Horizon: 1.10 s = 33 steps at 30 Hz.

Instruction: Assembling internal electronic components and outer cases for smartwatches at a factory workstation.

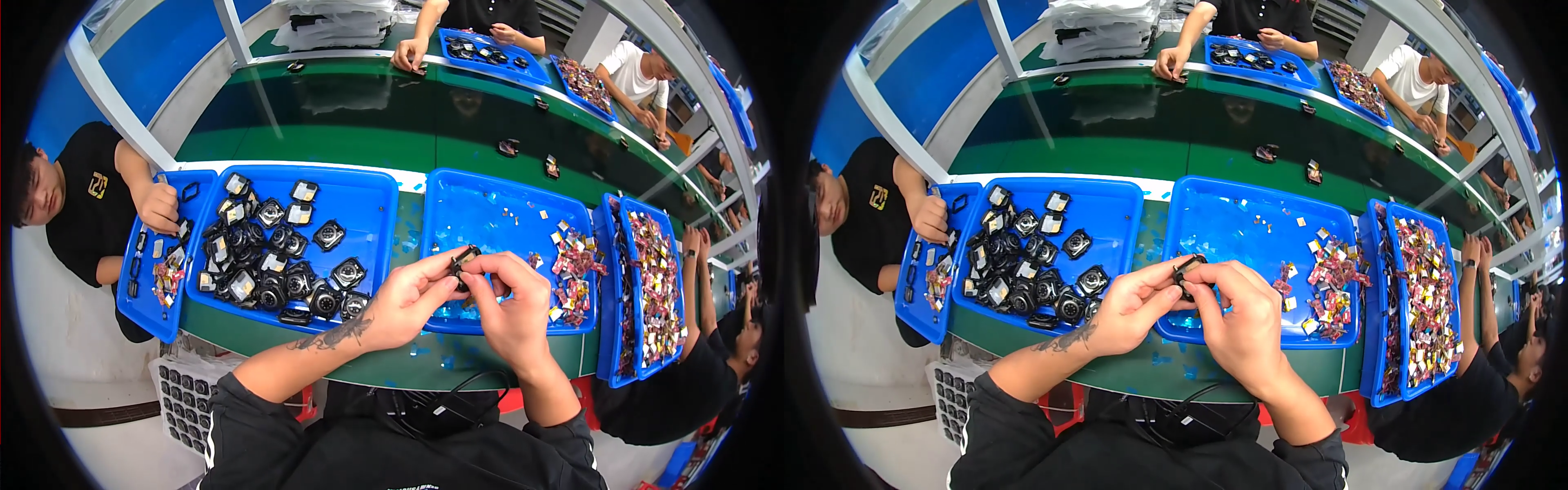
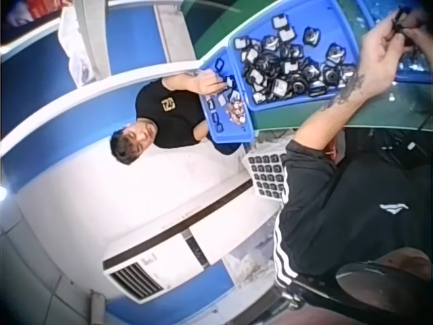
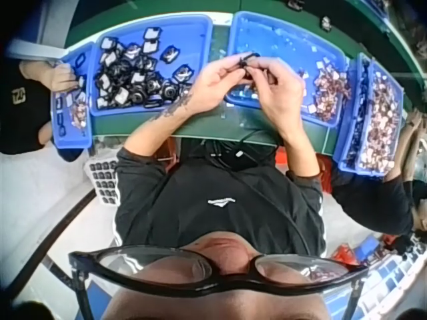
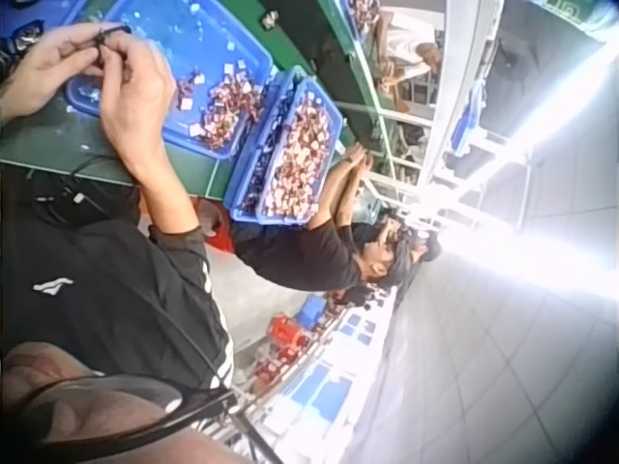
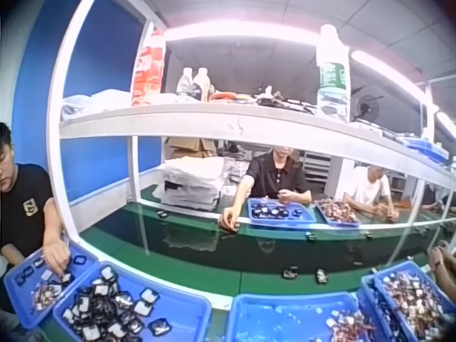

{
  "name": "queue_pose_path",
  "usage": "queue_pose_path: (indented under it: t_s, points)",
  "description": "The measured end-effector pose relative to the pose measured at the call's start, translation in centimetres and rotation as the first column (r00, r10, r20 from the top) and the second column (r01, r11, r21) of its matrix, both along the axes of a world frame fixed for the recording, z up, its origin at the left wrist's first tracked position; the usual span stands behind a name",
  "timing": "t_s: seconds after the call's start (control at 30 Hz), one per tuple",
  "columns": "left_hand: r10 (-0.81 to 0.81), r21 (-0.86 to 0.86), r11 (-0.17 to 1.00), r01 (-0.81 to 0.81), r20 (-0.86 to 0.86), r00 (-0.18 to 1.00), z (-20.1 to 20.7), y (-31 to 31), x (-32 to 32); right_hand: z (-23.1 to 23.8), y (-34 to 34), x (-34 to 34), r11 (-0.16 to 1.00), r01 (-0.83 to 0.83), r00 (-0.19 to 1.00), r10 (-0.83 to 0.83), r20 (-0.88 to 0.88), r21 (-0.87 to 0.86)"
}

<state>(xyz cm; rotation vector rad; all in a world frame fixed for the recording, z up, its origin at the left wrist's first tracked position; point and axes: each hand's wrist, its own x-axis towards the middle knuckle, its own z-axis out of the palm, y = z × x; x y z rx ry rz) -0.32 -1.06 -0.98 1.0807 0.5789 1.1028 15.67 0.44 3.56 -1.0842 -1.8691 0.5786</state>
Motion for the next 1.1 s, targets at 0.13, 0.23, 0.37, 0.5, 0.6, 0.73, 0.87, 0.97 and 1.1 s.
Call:
queue_pose_path:
  t_s: [0.13, 0.23, 0.37, 0.5, 0.6, 0.73, 0.87, 0.97, 1.1]
  points:
    - [0.009, 0.024, 1.0, -0.007, -0.055, 0.998, 0.2, -0.2, 0.0, 0.1, 0.0, 0.1, 1.0, 0.0, 1.0, 0.0, 0.014, -0.027]
    - [-0.015, 0.063, 0.998, 0.021, -0.097, 0.995, 0.3, -0.3, 0.0, 0.5, 0.1, 0.7, 0.985, -0.052, 0.979, 0.017, 0.203, 0.167]
    - [-0.042, 0.029, 0.999, 0.045, -0.077, 0.996, 0.9, -0.9, 0.1, 1.1, -0.5, 1.1, 0.987, 0.066, 0.993, -0.079, 0.087, 0.144]
    - [-0.001, 0.061, 0.998, 0.006, -0.083, 0.997, 0.2, -0.5, 0.2, 0.0, -0.1, 1.0, 0.999, 0.009, 0.997, -0.013, 0.078, 0.05]
    - [0.152, 0.011, 0.988, -0.154, 0.103, 0.983, 0.8, -0.6, 1.0, -0.9, -0.9, 1.3, 0.968, -0.016, 0.934, -0.075, -0.349, -0.251]
    - [0.208, 0.009, 0.978, -0.209, 0.064, 0.976, 0.6, -0.1, 0.8, -1.3, -1.6, 1.8, 0.937, -0.137, 0.926, 0.006, -0.377, -0.322]
    - [0.252, 0.059, 0.965, -0.256, 0.073, 0.965, 1.3, -0.3, 0.9, -1.3, -1.3, 1.6, 0.925, -0.182, 0.895, 0.016, -0.446, -0.333]
    - [0.272, 0.289, 0.931, -0.222, -0.145, 0.951, 0.7, 0.4, -0.4, -1.1, -1.0, 1.9, 0.864, -0.275, 0.887, 0.059, -0.458, -0.421]
    - [0.396, 0.493, 0.85, -0.184, -0.37, 0.84, 0.0, 0.0, -1.3, -0.7, -0.4, 2.1, 0.794, -0.392, 0.869, 0.154, -0.471, -0.465]
